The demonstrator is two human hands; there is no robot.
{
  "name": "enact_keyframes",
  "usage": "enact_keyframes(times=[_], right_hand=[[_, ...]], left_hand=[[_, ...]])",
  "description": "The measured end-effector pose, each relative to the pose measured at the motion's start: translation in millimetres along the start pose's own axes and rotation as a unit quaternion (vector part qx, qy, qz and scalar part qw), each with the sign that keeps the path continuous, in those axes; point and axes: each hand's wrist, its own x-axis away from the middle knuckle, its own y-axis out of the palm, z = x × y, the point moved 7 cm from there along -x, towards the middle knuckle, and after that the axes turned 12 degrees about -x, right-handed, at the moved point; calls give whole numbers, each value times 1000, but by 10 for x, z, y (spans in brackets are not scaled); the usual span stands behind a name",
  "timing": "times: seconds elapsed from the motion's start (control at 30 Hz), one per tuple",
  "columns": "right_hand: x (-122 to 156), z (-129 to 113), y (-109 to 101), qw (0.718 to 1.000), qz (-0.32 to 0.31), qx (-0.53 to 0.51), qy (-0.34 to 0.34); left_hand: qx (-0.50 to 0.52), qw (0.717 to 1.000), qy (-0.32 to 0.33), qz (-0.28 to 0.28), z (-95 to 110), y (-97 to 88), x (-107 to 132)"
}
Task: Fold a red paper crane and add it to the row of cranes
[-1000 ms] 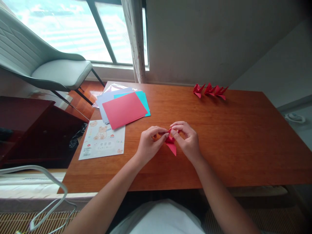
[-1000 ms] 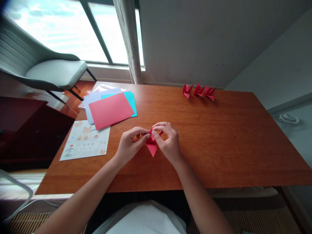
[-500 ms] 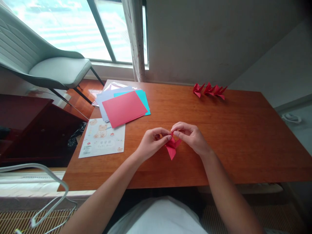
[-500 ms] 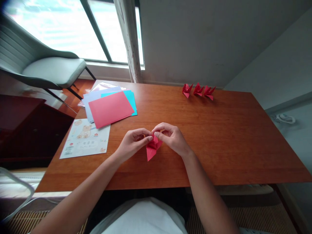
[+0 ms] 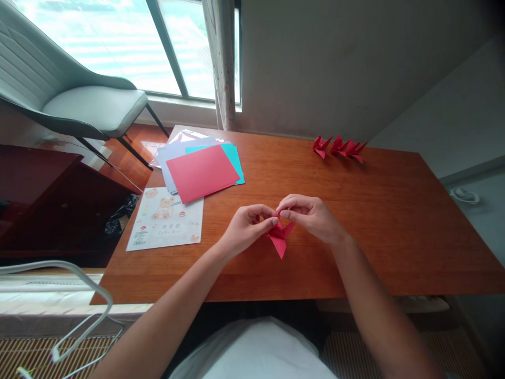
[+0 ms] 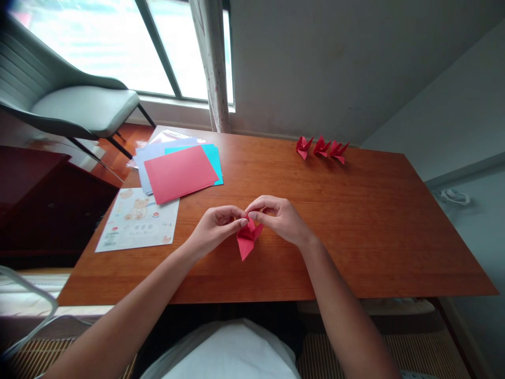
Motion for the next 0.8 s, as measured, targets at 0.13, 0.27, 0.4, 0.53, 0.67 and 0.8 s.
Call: enact_keyframes(times=[0.13, 0.27, 0.4, 0.53, 0.67, 0.8], right_hand=[[-14, -73, -1, 998, -40, 32, 24], [-50, -175, 10, 994, -77, 80, 23], [-102, -222, 16, 991, -87, 97, 29], [-131, -256, 34, 989, -104, 100, 26], [-140, -287, 44, 986, -124, 110, 15], [-137, -298, 46, 984, -137, 113, 8]], left_hand=[[2, 1000, 8, -7, 37, 3, 12], [26, 1000, 9, -6, 58, 3, 16], [32, 999, -2, -5, 41, -3, 13], [40, 999, -9, -6, 26, -8, 11], [61, 998, -21, -9, 23, -1, 17], [82, 996, -31, -18, 44, 15, 28]])
